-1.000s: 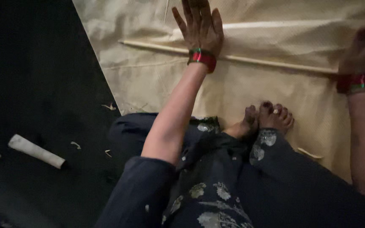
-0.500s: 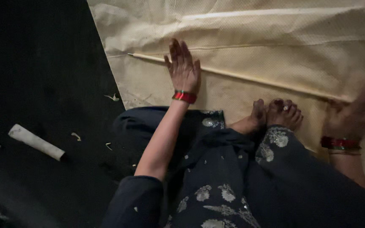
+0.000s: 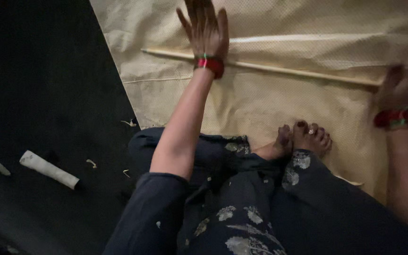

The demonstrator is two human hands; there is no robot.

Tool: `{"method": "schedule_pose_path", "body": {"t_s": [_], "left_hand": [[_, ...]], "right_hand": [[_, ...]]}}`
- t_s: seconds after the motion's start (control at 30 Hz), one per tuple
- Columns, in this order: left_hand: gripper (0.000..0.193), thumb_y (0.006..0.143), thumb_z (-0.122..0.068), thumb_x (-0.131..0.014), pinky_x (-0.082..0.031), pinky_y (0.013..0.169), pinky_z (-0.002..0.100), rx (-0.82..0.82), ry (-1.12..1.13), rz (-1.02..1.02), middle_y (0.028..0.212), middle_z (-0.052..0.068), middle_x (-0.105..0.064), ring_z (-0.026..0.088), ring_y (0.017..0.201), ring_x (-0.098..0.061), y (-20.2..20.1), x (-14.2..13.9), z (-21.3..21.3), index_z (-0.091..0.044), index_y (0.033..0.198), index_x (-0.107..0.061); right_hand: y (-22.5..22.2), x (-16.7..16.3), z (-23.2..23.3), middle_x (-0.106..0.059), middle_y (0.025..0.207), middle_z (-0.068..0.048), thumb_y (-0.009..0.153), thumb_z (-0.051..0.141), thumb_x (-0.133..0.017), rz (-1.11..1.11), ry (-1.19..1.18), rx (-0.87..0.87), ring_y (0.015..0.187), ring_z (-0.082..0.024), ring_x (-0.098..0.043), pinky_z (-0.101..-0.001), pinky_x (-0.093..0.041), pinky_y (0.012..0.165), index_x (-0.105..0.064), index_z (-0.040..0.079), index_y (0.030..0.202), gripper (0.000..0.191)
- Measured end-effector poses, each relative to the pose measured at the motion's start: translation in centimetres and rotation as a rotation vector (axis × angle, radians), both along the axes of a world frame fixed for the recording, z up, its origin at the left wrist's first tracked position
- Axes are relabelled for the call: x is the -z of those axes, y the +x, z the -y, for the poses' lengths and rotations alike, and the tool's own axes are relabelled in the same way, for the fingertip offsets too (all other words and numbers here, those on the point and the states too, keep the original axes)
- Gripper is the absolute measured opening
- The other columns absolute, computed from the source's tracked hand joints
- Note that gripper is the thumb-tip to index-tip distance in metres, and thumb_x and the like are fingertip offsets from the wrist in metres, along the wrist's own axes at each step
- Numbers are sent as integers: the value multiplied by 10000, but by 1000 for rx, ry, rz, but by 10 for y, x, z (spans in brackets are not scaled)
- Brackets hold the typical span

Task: The person sits on the floor and repeatedly wraps a sheet of brown paper around a thin wooden stick. They roll the paper tightly, smooth the edges, and then unwrap it to repeat the process with a new sheet.

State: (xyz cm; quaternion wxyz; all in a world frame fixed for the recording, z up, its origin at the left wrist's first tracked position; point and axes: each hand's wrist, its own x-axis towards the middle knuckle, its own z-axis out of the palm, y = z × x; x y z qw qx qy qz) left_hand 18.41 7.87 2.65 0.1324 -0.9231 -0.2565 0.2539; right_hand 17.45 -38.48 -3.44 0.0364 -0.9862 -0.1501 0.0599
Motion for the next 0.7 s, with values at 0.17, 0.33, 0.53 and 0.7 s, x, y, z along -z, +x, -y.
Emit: {"method": "schedule_pose_path", "body": {"t_s": [0.17, 0.33, 0.53, 0.7], "left_hand": [[810, 1084, -655, -43, 157, 1276, 523, 31, -141, 256, 1767, 60, 119, 187, 1641, 91, -116, 9, 17, -137, 1698, 59], [723, 1096, -589, -130, 199, 1308, 495, -17, -280, 566, 1773, -6, 61, 156, 1655, 50, -193, 29, 18, -194, 1688, -1], [719, 1119, -518, -248, 97, 1308, 473, -39, -197, 136, 1774, 76, -3, 224, 1650, -8, -120, 17, 9, -132, 1690, -42], [725, 1090, -485, -317, 48, 1315, 499, 6, -192, 90, 1768, 102, -23, 253, 1654, -31, -49, -6, 3, -158, 1686, -67]], "right_hand": [[-54, 16, 44, -430, 1550, -295, 1095, 533, -442, 177, 23, -247, 1480, -436, -400, -592, -284, 1224, -195, -68, 1628, 841], [-83, -3, 69, -398, 1580, -312, 1095, 564, -416, 112, 25, -227, 1499, -450, -381, -592, -305, 1221, -200, -74, 1631, 861], [-105, -6, 31, -361, 1617, -333, 1095, 600, -385, 91, -214, -22, 1523, -467, -359, -592, -330, 1217, -206, -81, 1635, 887], [-58, 12, 7, -386, 1555, -317, 1071, 619, -385, 80, -220, 51, 1462, -449, -389, -576, -354, 1170, -268, -65, 1602, 875]]}}
